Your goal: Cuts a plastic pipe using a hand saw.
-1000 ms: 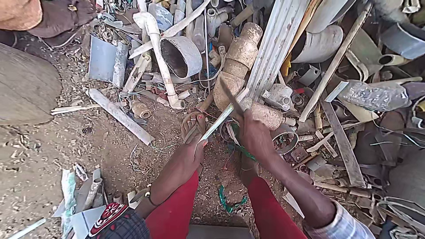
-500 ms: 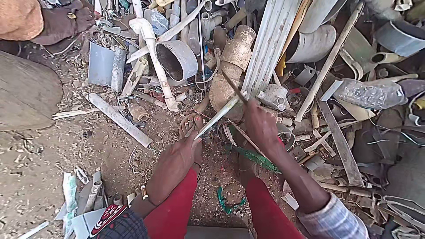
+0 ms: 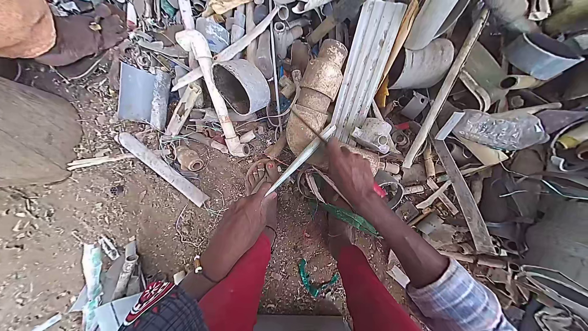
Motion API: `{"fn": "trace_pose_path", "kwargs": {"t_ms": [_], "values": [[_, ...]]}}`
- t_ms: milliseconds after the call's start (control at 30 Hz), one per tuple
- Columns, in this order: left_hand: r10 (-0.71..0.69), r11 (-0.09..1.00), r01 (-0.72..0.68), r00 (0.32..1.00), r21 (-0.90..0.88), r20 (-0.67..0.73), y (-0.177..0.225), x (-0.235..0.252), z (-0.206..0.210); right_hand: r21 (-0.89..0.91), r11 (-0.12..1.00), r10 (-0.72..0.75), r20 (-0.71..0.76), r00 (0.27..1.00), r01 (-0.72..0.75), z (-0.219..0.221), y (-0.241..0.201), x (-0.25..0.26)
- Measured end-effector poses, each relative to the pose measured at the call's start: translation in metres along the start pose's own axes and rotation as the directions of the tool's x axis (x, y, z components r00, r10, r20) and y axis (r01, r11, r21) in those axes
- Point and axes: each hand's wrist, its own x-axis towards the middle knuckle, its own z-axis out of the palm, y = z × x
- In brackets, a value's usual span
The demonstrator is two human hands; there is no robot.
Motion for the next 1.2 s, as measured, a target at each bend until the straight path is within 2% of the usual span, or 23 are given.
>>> {"fn": "trace_pose_path", "kwargs": {"t_ms": [67, 133, 200, 333, 467, 567, 600, 633, 733, 867, 933, 1000, 1067, 1100, 1133, 1167, 1200], "values": [[0.005, 1.000, -0.005, 1.000, -0.001, -0.018, -0.001, -0.002, 0.000, -0.009, 1.000, 0.011, -0.016, 1.000, -0.011, -0.002, -0.001, 0.003], [0.005, 1.000, -0.005, 1.000, -0.017, -0.003, -0.004, -0.001, 0.000, 0.002, 0.997, -0.072, 0.053, 0.996, 0.072, -0.002, -0.008, -0.009], [0.012, 0.996, -0.008, 0.999, -0.094, 0.043, -0.008, 0.000, 0.002, 0.007, 0.990, -0.138, 0.009, 0.990, 0.138, 0.007, -0.004, -0.015], [0.037, 0.925, 0.020, 0.989, -0.379, 0.143, -0.021, 0.005, 0.009, 0.059, 0.997, 0.055, 0.038, 0.998, -0.058, 0.001, 0.002, 0.002], [0.031, 0.945, 0.013, 0.991, -0.328, 0.128, -0.028, 0.003, 0.006, 0.022, 0.999, -0.050, 0.094, 0.994, 0.048, 0.004, -0.010, -0.017], [0.030, 0.932, 0.023, 0.990, -0.362, 0.139, -0.029, 0.001, 0.012, 0.089, 0.996, 0.027, 0.033, 0.999, -0.030, 0.004, -0.005, -0.007], [0.025, 0.928, 0.029, 0.990, -0.371, 0.142, -0.029, 0.000, 0.013, 0.119, 0.991, 0.052, 0.064, 0.997, -0.060, 0.003, -0.010, -0.008], [0.021, 0.927, 0.031, 0.991, -0.374, 0.134, -0.028, 0.000, 0.013, 0.133, 0.990, 0.042, 0.101, 0.994, -0.055, 0.002, -0.017, -0.013], [0.017, 0.925, 0.031, 0.992, -0.378, 0.123, -0.026, 0.000, 0.015, 0.149, 0.989, -0.035, 0.087, 0.996, 0.022, 0.009, -0.023, -0.029], [0.005, 0.881, 0.091, 0.979, -0.464, 0.203, -0.028, 0.000, 0.015, 0.209, 0.956, 0.185, 0.118, 0.976, -0.207, 0.001, -0.007, -0.002], [0.007, 0.832, 0.133, 0.968, -0.538, 0.251, -0.030, 0.000, 0.016, 0.186, 0.968, 0.132, 0.197, 0.971, -0.169, -0.002, -0.021, -0.013], [0.021, 0.765, 0.167, 0.959, -0.622, 0.283, -0.030, 0.002, 0.019, 0.205, 0.979, -0.043, 0.252, 0.967, -0.010, 0.000, -0.037, -0.040], [0.050, 0.648, 0.225, 0.941, -0.728, 0.335, -0.028, 0.002, 0.021, 0.303, 0.949, -0.177, 0.274, 0.945, 0.090, -0.001, -0.041, -0.063], [0.067, 0.580, 0.259, 0.930, -0.773, 0.361, -0.027, 0.001, 0.021, 0.356, 0.927, -0.206, 0.207, 0.956, 0.122, -0.004, -0.039, -0.071], [0.082, 0.527, 0.282, 0.922, -0.802, 0.378, -0.025, 0.000, 0.020, 0.410, 0.894, -0.205, 0.022, 0.979, 0.178, -0.008, -0.036, -0.079], [0.092, 0.495, 0.289, 0.920, -0.819, 0.381, -0.024, -0.001, 0.020, 0.441, 0.861, -0.172, -0.215, 0.961, 0.252, -0.011, -0.032, -0.084], [0.101, 0.486, 0.285, 0.921, -0.826, 0.377, -0.024, -0.001, 0.020, 0.450, 0.832, -0.117, -0.427, 0.896, 0.323, -0.013, -0.028, -0.085]]}}
